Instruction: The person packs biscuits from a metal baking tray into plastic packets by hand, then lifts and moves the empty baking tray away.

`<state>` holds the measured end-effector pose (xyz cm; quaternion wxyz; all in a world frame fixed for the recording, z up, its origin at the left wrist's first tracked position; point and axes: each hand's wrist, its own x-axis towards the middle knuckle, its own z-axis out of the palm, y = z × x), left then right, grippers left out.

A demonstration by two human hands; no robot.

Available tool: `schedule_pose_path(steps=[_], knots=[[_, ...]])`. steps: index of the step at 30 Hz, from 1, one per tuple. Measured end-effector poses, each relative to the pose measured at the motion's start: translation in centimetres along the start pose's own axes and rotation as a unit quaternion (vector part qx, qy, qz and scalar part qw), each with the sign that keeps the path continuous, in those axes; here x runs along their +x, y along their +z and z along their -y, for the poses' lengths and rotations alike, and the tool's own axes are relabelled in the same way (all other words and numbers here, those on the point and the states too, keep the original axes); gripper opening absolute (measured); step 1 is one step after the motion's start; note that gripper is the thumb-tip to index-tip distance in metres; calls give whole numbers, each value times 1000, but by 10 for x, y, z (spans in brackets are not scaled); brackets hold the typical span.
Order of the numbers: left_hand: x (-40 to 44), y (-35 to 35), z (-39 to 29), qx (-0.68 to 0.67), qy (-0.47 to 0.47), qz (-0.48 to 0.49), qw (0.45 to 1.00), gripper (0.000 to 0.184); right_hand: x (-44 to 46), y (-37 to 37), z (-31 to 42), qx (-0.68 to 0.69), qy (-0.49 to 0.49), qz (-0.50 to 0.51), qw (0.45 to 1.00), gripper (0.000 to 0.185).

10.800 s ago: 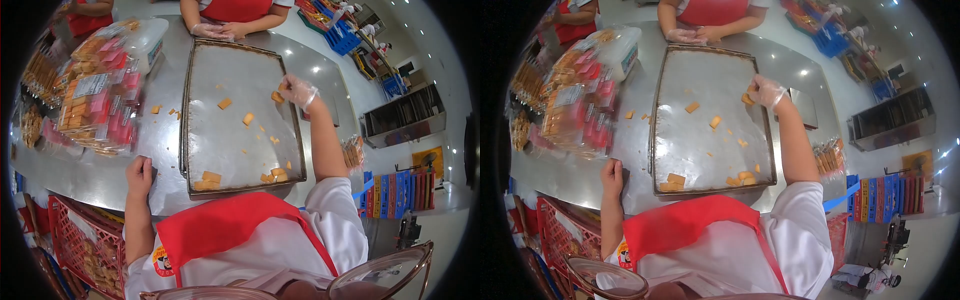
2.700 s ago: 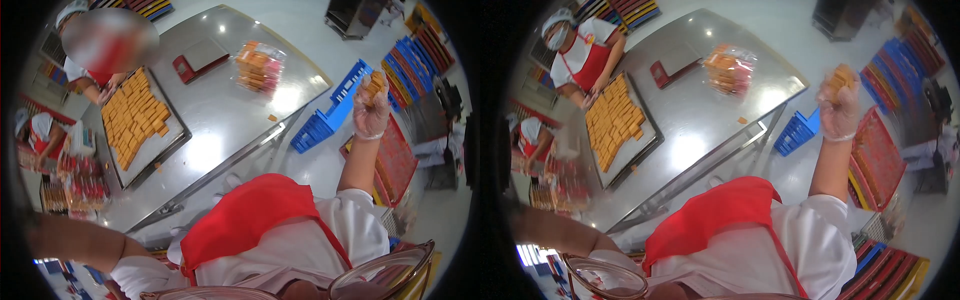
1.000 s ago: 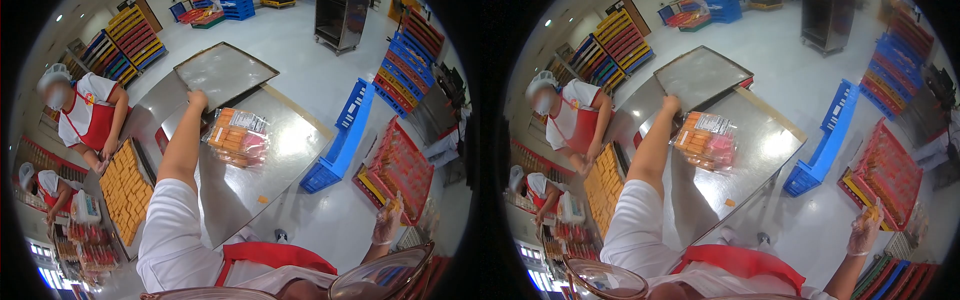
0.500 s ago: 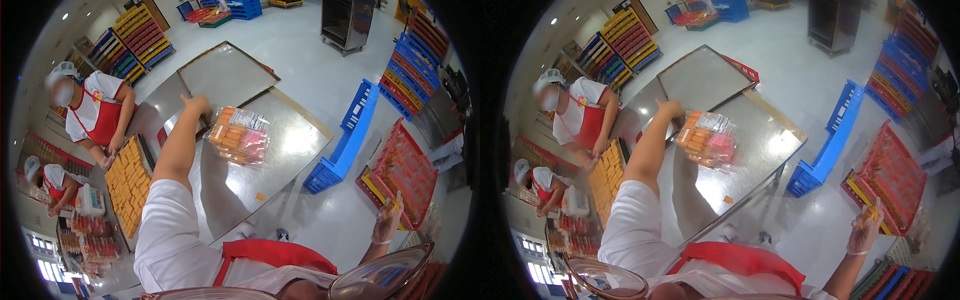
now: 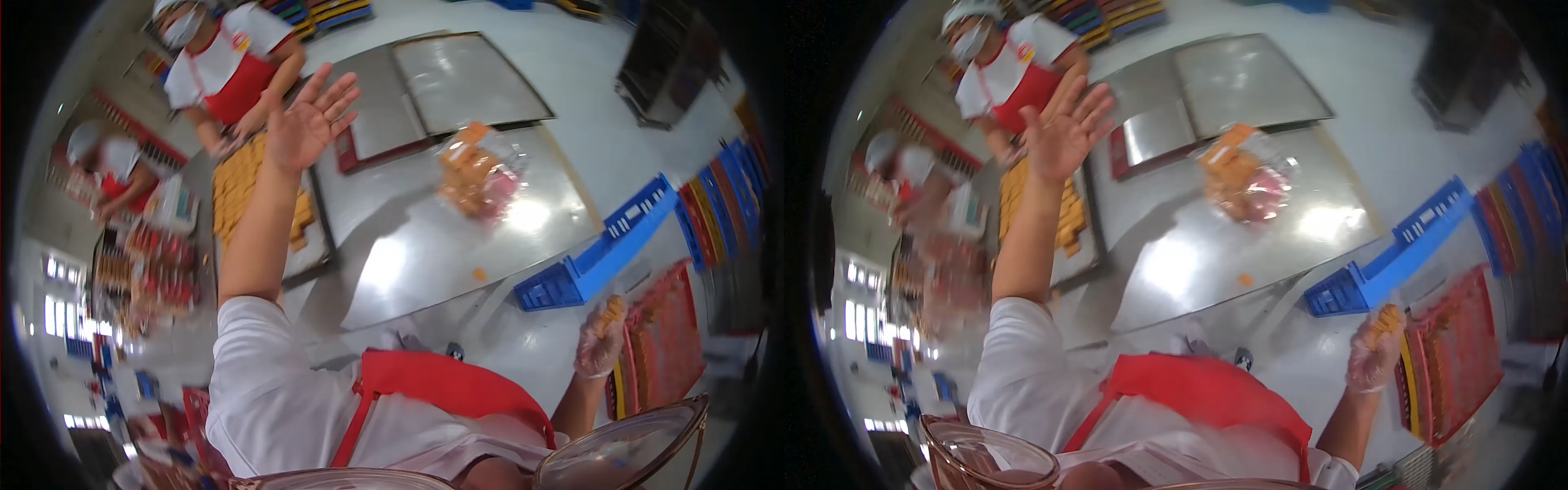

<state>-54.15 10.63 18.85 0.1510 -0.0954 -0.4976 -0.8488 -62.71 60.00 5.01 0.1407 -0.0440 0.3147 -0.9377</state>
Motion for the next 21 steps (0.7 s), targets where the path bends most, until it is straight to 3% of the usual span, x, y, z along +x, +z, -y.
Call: schedule_pose_path(steps=[2, 4, 5, 7, 8, 9, 11, 13, 15, 19, 21], knots=[[-74, 17, -16, -74, 61, 66, 993, 83, 4, 25, -31, -14, 89, 61, 994, 57], [-144, 20, -20, -94, 86, 204, 971, 82, 7, 53, -65, -32, 161, 125, 978, 56], [-180, 9, -20, -59, 105, 205, 971, 74, 9, 69, -84, -43, 188, 159, 968, 55], [-243, 13, -23, 117, 183, -5, 976, 59, 11, 111, -121, -88, 232, 216, 944, 53], [-270, 32, -22, 245, 228, -220, 916, 53, 9, 133, -138, -125, 251, 236, 931, 53], [-288, 46, -26, 351, 251, -422, 797, 47, 6, 153, -154, -164, 267, 253, 915, 52], [-299, 65, -59, 513, 386, -481, 597, 50, 5, 183, -200, -246, 210, 349, 879, 49], [-312, 94, -88, 526, 477, -474, 520, 60, 3, 213, -238, -289, 209, 422, 834, 49], [-322, 115, -112, 579, 513, -428, 467, 67, -5, 245, -274, -326, 184, 463, 803, 50], [-344, 129, -150, 542, 564, -480, 397, 61, -28, 283, -318, -345, 139, 494, 786, 51], [-371, 123, -168, 546, 576, -405, 453, 57, -40, 296, -326, -374, 116, 482, 784, 51]])
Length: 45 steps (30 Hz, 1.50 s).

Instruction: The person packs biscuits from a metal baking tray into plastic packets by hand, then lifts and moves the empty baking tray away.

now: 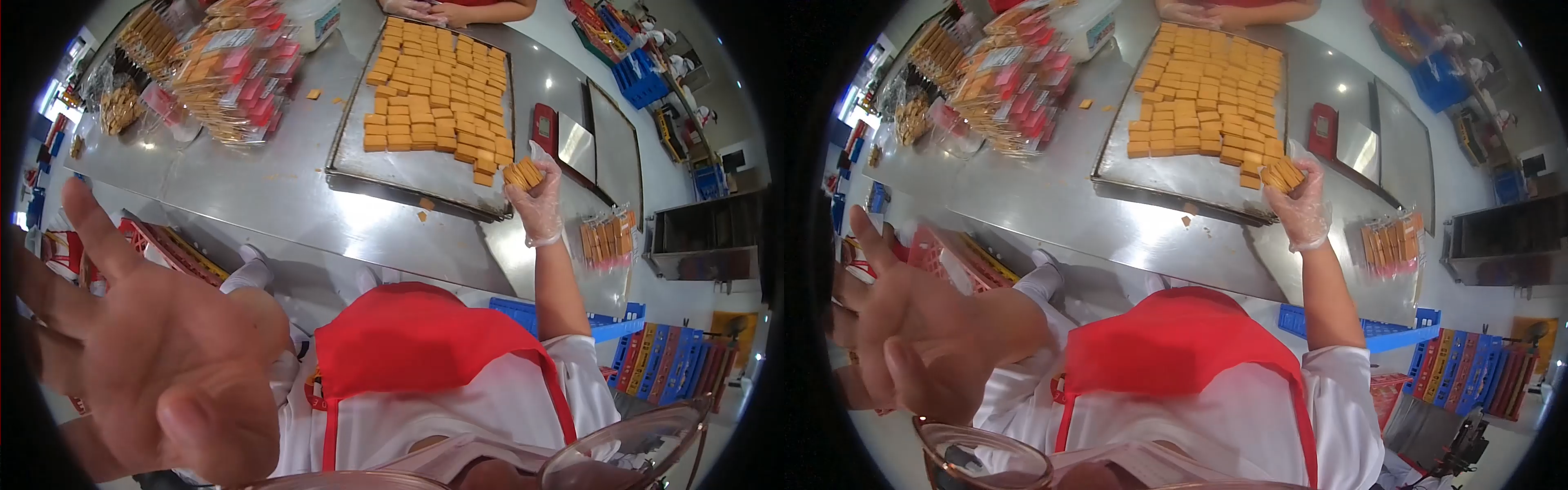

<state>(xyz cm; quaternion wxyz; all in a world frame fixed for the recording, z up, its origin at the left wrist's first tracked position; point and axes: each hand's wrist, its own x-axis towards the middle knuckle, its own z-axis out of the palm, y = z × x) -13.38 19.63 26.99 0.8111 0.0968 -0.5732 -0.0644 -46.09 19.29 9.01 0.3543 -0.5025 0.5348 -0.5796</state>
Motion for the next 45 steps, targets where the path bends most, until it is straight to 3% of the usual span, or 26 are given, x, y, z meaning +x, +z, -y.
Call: schedule_pose_path(steps=[2, 4, 6, 9, 11, 14, 15, 17, 18, 19, 20, 22, 26, 29, 32, 33, 36, 37, 40, 41, 42, 43, 44, 45], knots=[[19, -57, 9, -110, 6, 114, 987, 54, 2, 10, 2, -9, -5, -10, 1000, 50], [42, -94, 9, -89, -6, 235, 968, 52, 4, 15, -1, -17, -34, -22, 999, 50], [52, -106, 5, -21, -20, 223, 974, 51, 5, 14, -5, -40, -52, -30, 997, 49], [53, -61, -4, 22, 6, 37, 999, 50, 10, 14, 0, -75, -69, -35, 994, 48], [45, -46, 2, 9, 77, -33, 996, 50, 13, 22, 7, -66, -78, -36, 994, 48], [20, -64, 24, -37, 175, 26, 983, 50, 17, 39, 7, 33, -50, -30, 998, 48], [8, -76, 32, 19, 99, 101, 990, 40, 15, 50, 15, 70, -5, -19, 997, 49], [-30, -101, 52, 138, -63, 241, 959, 23, 22, 66, 10, 102, -19, 8, 995, 49], [-62, -94, 81, 40, -119, 197, 972, 25, 24, 74, 7, 116, -23, 22, 993, 49], [-86, -104, 101, 156, -199, 282, 925, 33, 32, 83, -1, 97, -69, 35, 992, 47], [-113, -112, 118, 244, -212, 346, 881, 39, 39, 88, -1, -53, -119, 43, 990, 46], [-176, -139, 144, 381, -241, 452, 770, 40, 53, 102, 6, -344, -214, 55, 913, 45], [-193, -145, 134, 450, -272, 444, 725, 34, 68, 137, 35, -372, -45, 235, 897, 49], [-195, -146, 138, 462, -299, 421, 721, 29, 71, 134, 18, -329, -162, 210, 906, 50], [-185, -136, 146, 483, -348, 397, 699, 23, 75, 107, -4, -218, -190, 185, 939, 50], [-175, -130, 148, 487, -369, 395, 685, 20, 65, 102, 17, -272, -243, 137, 921, 50], [-154, -110, 164, 464, -468, 382, 649, 19, 58, 77, 8, -31, -140, 138, 980, 51], [-150, -103, 167, 450, -503, 375, 635, 19, 59, 61, -5, -84, -113, 99, 985, 53], [-163, -89, 180, 356, -411, 244, 803, 19, 51, 30, -20, -101, -173, 40, 979, 54], [-168, -87, 183, 323, -415, 212, 824, 20, 37, 27, -4, -78, -116, 12, 990, 55], [-170, -87, 183, 301, -410, 172, 843, 22, 35, 17, -9, -108, -130, -12, 986, 55], [-173, -88, 181, 300, -391, 156, 856, 26, 28, 15, -9, -23, -46, -21, 998, 56], [-174, -91, 171, 263, -417, 158, 855, 30, 25, 8, -16, -83, -58, -66, 993, 55], [-188, -104, 172, 320, -283, 217, 878, 38, 29, -8, -41, -159, -101, -70, 980, 54]])
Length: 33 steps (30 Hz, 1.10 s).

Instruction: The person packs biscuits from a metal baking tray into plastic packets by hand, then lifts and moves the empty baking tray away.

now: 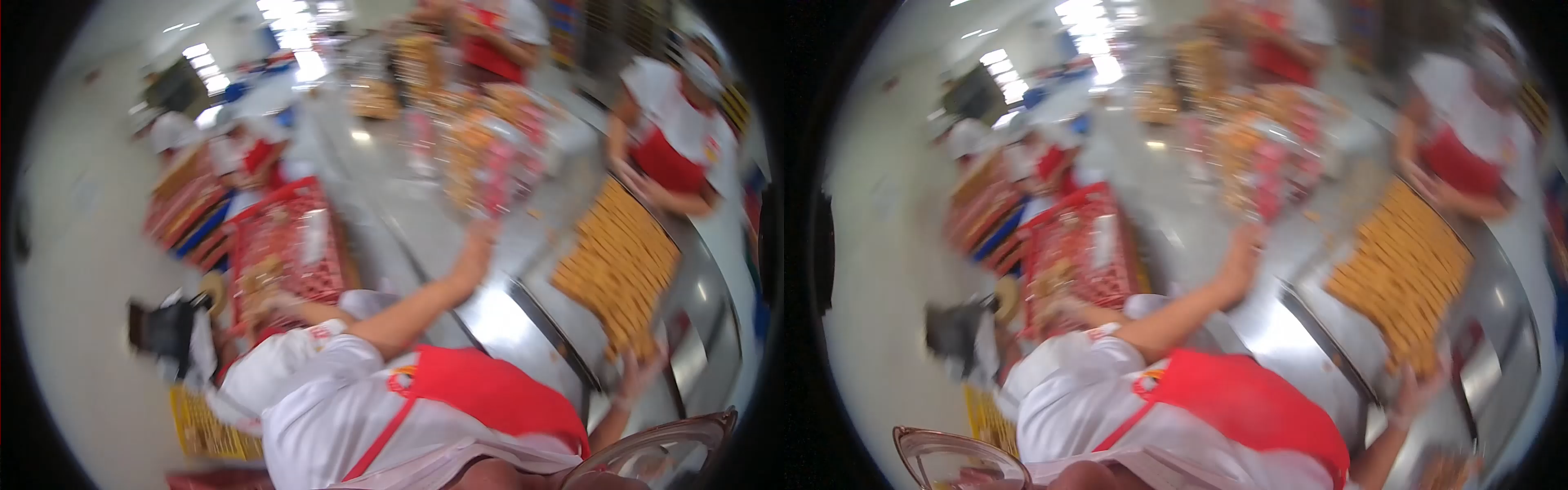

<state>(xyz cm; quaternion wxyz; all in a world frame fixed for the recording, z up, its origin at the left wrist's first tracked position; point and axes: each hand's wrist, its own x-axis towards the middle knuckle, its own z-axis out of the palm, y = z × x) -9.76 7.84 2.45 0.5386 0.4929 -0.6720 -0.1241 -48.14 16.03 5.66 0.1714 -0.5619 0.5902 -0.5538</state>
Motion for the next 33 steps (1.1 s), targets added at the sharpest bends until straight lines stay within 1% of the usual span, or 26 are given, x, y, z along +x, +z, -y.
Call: schedule_pose_path(steps=[1, 2, 3, 5, 8, 9, 10, 12, 14, 17, 20, 33], knots=[[-17, -11, -5, 119, 47, 14, 992, 47, -2, 3, 4, 110, 85, 23, 990, 55], [-35, -22, -8, 78, 41, 40, 995, 55, -3, 14, 6, 151, 96, 39, 983, 55], [-52, -35, -16, 112, 66, 41, 991, 55, 4, 29, 2, 182, 91, 58, 977, 55], [-92, -56, -29, 109, 79, 71, 988, 50, 4, 55, 9, 212, 82, 85, 970, 55], [-145, -76, -27, -28, 5, 185, 982, 36, 8, 79, 11, 244, 79, 123, 959, 54], [-152, -92, -24, -42, -52, 222, 973, 36, 9, 86, 12, 252, 80, 135, 955, 54], [-155, -109, -21, -23, -110, 245, 963, 36, 7, 92, 18, 258, 77, 143, 952, 54], [-149, -128, -5, 87, -238, 287, 924, 36, 8, 101, 17, 274, 80, 162, 945, 54], [-145, -132, 3, 180, -314, 295, 884, 35, 9, 109, 18, 286, 80, 176, 939, 54], [-149, -127, 7, 217, -354, 295, 860, 34, 7, 109, 18, 290, 81, 175, 937, 54], [-152, -128, 6, 230, -374, 305, 845, 34, 4, 107, 15, 294, 90, 166, 937, 54], [-160, -129, -11, 254, -417, 326, 809, 31, 7, 101, 0, 299, 115, 156, 934, 53]])
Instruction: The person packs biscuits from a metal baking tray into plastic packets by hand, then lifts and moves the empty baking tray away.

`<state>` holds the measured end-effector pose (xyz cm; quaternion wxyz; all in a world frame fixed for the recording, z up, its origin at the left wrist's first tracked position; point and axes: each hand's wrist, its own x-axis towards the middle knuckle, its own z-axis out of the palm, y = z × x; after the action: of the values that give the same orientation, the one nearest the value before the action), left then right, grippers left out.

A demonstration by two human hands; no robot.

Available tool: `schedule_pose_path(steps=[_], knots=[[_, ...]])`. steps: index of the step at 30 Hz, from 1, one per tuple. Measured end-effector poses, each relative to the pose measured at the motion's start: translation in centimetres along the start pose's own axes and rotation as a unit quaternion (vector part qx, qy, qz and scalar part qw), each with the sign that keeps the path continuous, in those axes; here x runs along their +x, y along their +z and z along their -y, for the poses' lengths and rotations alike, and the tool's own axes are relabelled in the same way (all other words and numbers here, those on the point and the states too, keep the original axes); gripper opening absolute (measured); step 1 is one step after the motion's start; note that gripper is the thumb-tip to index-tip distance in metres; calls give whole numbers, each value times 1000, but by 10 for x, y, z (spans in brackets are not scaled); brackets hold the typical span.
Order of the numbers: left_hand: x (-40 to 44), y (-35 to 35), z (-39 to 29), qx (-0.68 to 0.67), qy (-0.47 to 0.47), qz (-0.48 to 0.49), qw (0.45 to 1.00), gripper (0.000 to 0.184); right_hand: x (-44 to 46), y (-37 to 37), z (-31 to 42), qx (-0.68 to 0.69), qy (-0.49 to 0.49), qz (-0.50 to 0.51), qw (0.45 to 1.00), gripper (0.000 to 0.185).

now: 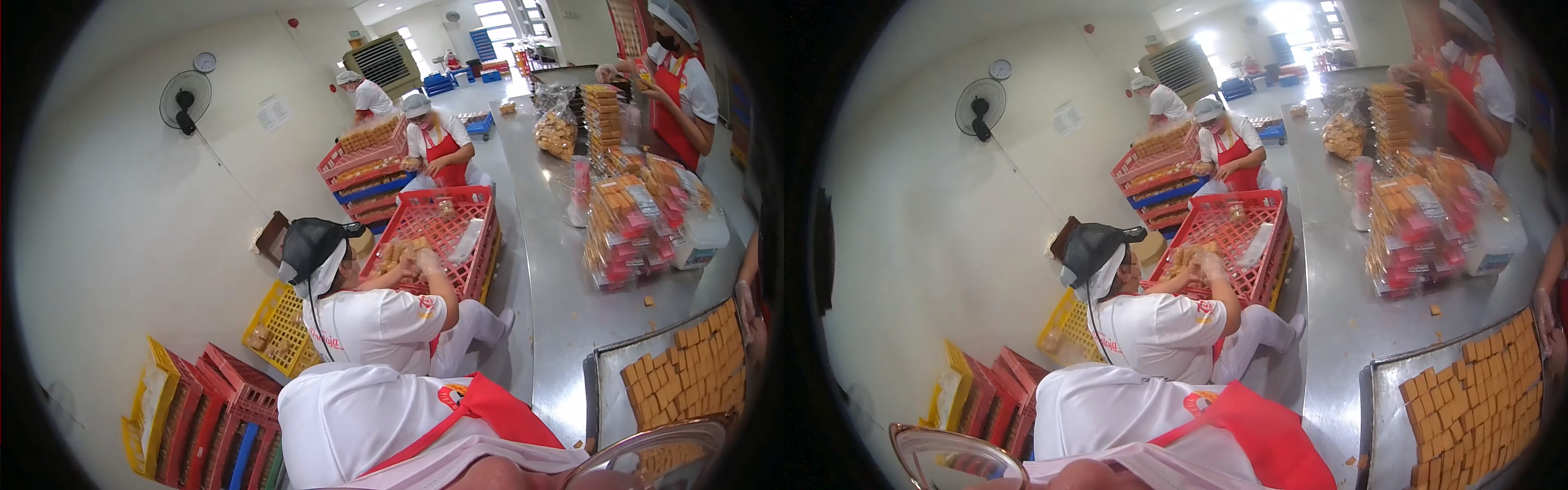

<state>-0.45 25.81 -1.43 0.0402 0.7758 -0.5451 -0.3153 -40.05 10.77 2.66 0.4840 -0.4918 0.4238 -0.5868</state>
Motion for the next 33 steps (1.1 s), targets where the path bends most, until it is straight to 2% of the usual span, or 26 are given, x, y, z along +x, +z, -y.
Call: schedule_pose_path(steps=[33], knots=[[-15, 4, -4, 24, -27, 32, 999, 25, -6, -31, 4, -12, -9, -35, 999, 51]])
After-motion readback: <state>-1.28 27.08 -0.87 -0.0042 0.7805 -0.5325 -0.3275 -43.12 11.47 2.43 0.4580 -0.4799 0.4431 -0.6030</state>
